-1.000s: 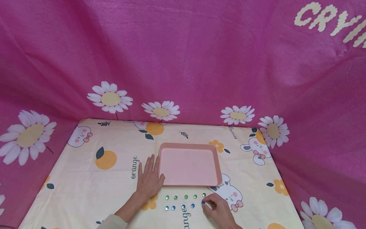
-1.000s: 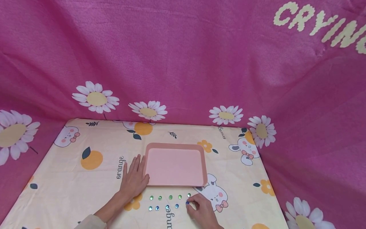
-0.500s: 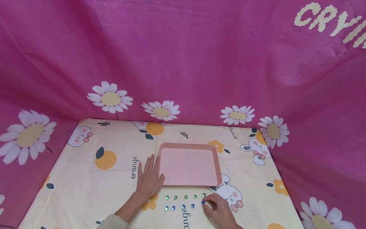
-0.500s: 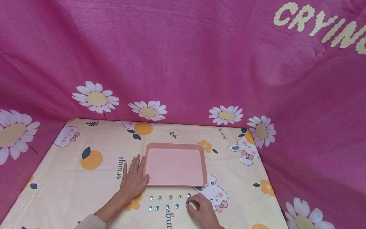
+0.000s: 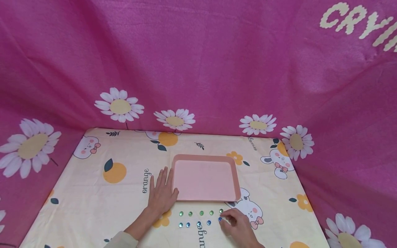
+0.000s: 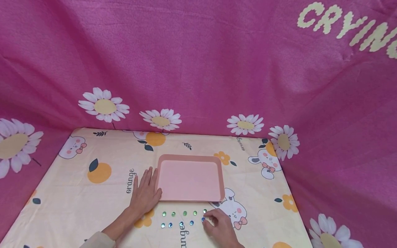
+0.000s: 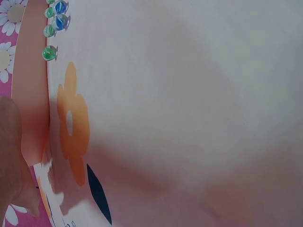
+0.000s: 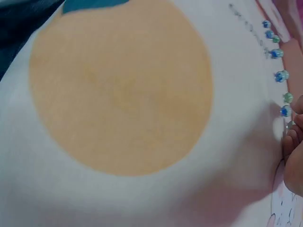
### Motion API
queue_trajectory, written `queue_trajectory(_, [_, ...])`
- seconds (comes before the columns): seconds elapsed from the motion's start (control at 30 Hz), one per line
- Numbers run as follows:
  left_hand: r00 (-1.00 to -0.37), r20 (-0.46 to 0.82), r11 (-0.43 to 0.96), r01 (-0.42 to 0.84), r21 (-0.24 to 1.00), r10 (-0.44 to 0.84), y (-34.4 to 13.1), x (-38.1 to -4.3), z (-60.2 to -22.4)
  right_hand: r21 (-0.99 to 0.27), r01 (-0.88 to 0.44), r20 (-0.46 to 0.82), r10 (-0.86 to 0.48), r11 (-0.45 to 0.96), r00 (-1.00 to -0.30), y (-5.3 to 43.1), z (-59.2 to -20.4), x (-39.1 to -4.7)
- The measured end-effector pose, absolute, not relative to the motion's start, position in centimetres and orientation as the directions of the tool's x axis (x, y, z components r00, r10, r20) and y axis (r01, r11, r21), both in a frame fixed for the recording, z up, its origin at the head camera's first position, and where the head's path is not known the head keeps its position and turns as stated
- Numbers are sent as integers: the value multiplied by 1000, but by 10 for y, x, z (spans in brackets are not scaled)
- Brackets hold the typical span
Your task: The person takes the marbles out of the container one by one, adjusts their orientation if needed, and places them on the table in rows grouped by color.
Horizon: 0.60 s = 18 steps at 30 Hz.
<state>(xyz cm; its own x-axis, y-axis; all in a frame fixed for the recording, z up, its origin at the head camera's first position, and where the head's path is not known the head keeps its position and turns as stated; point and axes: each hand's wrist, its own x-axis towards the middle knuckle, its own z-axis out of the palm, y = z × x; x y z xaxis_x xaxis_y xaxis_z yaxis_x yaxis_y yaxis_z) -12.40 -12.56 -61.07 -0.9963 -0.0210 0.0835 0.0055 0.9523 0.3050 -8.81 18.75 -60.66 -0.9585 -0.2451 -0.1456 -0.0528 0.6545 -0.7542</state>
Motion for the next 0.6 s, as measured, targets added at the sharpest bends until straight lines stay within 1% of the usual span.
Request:
queue_trajectory(0.17, [-998, 55, 952, 2, 306, -16, -125, -124, -609, -780, -101, -48, -220, 617, -974, 187, -598, -93])
queue_trajectory(0.33, [-999, 37, 947, -1, 321, -13, -126, -127, -607, -760, -134, 12, -192, 637, -981, 186, -585, -106])
queue_trajectory(0.5, [-999, 24, 940, -14, 341, -23, -128, -128, -607, -673, -264, 117, -254, 691, -960, 189, -569, -126])
queue_trajectory(0.6, [-999, 9, 930, -29, 366, -34, -129, -128, -607, -612, -321, 138, -303, 723, -943, 192, -556, -139])
